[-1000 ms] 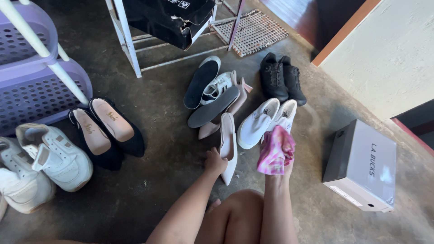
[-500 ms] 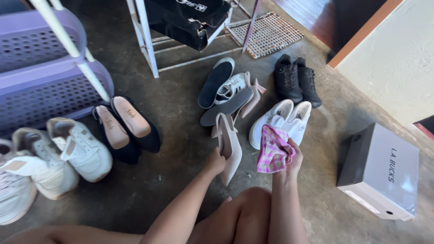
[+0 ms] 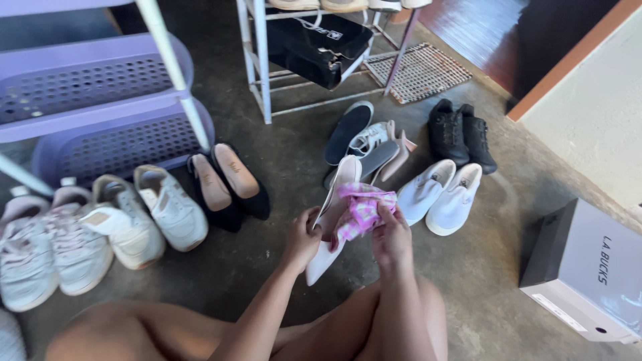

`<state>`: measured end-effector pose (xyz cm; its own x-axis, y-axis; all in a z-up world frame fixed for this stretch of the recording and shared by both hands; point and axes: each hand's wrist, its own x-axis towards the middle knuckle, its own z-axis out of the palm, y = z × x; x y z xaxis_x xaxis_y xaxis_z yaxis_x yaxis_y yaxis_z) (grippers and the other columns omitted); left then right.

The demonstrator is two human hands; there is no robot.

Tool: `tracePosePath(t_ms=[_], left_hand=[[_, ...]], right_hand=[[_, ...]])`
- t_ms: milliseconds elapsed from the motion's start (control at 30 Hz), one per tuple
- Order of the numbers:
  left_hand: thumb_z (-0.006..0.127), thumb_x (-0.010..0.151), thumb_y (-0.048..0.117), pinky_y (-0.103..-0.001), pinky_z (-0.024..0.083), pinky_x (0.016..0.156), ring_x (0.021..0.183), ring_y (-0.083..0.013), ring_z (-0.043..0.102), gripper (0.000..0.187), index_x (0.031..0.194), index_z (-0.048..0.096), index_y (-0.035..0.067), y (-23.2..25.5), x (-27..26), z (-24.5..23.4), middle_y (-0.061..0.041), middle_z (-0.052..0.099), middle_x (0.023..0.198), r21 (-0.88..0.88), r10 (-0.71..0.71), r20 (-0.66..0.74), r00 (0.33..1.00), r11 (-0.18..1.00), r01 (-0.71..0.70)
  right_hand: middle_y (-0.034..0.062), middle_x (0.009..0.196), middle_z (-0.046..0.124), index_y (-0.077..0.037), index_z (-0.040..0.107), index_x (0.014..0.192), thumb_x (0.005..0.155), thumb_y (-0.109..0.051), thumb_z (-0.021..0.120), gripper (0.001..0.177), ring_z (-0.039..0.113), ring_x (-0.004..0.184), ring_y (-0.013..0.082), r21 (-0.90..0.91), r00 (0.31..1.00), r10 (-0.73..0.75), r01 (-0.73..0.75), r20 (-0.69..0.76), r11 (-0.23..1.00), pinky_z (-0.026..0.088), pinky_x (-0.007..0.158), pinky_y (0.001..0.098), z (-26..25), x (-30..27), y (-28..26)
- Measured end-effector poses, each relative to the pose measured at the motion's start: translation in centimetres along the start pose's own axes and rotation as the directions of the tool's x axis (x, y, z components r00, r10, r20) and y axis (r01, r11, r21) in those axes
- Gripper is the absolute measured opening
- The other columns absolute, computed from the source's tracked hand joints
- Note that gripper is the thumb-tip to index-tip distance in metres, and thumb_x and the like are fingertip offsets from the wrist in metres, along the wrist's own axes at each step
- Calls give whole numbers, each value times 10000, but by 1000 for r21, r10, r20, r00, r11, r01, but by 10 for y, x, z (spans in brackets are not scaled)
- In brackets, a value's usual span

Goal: The person sits on the floor and wipes the exterior and interior of several pairs of shoes using a pink cloth. They handle each shoe one at a time, turning them over to clean different sides, then place them back on the floor.

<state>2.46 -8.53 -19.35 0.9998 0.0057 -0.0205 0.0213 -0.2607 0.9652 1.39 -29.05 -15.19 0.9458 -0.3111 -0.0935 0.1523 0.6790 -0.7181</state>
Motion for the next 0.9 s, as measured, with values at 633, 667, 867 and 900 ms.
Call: tracePosePath(t_ms=[633, 667, 867, 900], left_hand=[[618, 842, 46, -378, 558, 841, 959, -233, 725, 480, 1316, 555, 92, 74, -83, -87, -162, 715, 1117, -188, -149, -105, 983, 974, 127], [626, 838, 45, -385, 555, 838, 958, -234, 721, 483, 1312, 551, 96, 76, -84, -88, -165, 712, 1119, -145, -142, -114, 983, 982, 125], [634, 822, 11, -363, 567, 883, 1050, -242, 704, 522, 1324, 520, 92, 63, -78, -87, -155, 678, 1194, -379, -145, -46, 988, 918, 117], [638, 820, 6, -367, 564, 884, 1056, -248, 698, 539, 1337, 508, 91, 61, -79, -86, -160, 671, 1200, -409, -166, -35, 985, 902, 138]], right_hand=[[194, 1373, 599, -52, 548, 1432, 861, -73, 754, 607, 570, 1233, 266, -703, 805, -407, 583, 432, 407, 468, 1021, 371, 145, -112, 47], [252, 1443, 556, -17, 561, 1421, 838, -53, 771, 620, 528, 1312, 316, -689, 678, -470, 701, 564, 185, 442, 1056, 398, 146, -114, 48], [76, 1013, 746, -126, 627, 1341, 854, -39, 639, 495, 721, 890, 160, -802, 947, -298, 269, 119, 533, 577, 804, 317, 143, -107, 48], [69, 988, 744, -112, 645, 1297, 885, -63, 674, 416, 706, 877, 150, -795, 926, -341, 325, 159, 511, 567, 795, 311, 143, -105, 48]])
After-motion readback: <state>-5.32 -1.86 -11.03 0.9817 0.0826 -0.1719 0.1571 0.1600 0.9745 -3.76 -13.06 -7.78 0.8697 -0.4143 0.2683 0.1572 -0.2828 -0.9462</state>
